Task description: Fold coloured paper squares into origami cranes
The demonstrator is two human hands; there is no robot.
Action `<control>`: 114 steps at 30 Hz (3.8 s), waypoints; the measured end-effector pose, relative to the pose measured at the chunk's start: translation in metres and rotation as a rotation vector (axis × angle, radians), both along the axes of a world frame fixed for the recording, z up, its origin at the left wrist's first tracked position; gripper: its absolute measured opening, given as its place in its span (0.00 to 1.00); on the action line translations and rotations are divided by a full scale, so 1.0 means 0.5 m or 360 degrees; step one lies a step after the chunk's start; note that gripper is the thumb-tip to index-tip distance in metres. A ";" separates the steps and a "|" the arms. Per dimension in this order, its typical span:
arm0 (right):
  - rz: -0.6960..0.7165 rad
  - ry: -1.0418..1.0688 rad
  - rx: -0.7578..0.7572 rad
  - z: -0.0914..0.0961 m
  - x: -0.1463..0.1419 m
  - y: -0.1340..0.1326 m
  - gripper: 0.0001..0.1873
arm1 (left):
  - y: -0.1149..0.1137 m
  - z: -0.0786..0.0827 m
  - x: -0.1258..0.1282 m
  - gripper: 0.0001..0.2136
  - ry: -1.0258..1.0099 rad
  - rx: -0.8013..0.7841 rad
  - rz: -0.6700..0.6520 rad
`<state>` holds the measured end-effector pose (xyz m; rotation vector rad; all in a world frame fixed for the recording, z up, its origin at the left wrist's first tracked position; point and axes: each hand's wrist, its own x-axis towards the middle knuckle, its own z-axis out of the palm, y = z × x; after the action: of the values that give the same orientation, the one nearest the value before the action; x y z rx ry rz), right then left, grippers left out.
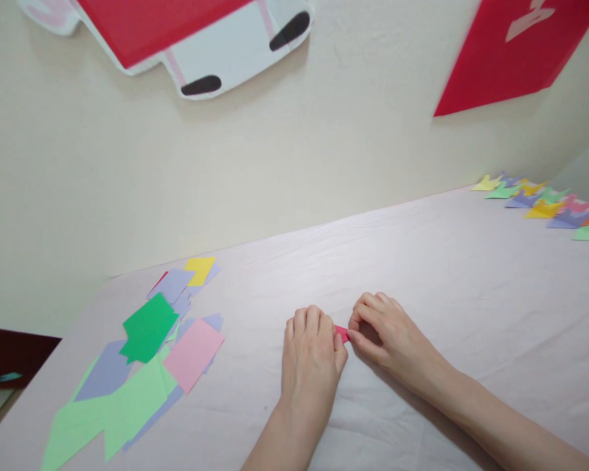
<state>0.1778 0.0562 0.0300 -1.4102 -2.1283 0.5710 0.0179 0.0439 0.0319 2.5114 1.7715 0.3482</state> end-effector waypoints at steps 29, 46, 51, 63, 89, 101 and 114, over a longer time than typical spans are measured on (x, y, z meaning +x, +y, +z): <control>-0.0132 0.0030 -0.0050 0.008 -0.023 -0.015 0.04 | -0.008 -0.001 0.000 0.05 -0.0133 -0.0111 0.0075; -0.0196 0.0051 -0.0071 0.008 -0.032 -0.014 0.04 | -0.013 0.007 -0.005 0.06 -0.0411 -0.0226 0.0076; -0.0219 0.0044 -0.0086 0.008 -0.035 -0.014 0.04 | -0.013 0.007 -0.006 0.06 -0.0427 -0.0245 0.0061; -0.0150 0.0077 -0.0125 0.002 -0.025 -0.014 0.08 | -0.016 0.003 -0.005 0.09 -0.0433 -0.0206 0.0033; -0.0159 0.0122 -0.0160 0.017 -0.025 -0.015 0.12 | -0.015 0.014 0.005 0.05 -0.0509 -0.0165 0.0127; -0.0105 0.0019 -0.0090 0.018 -0.016 -0.018 0.14 | -0.015 0.013 -0.016 0.16 -0.0661 -0.0231 0.0194; 0.0021 0.0104 0.0119 0.019 -0.026 -0.018 0.07 | -0.004 0.017 -0.042 0.08 -0.1144 -0.0137 -0.0003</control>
<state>0.1648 0.0471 0.0394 -1.3205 -2.0869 0.5295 -0.0032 0.0420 0.0402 1.9491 1.4393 0.9937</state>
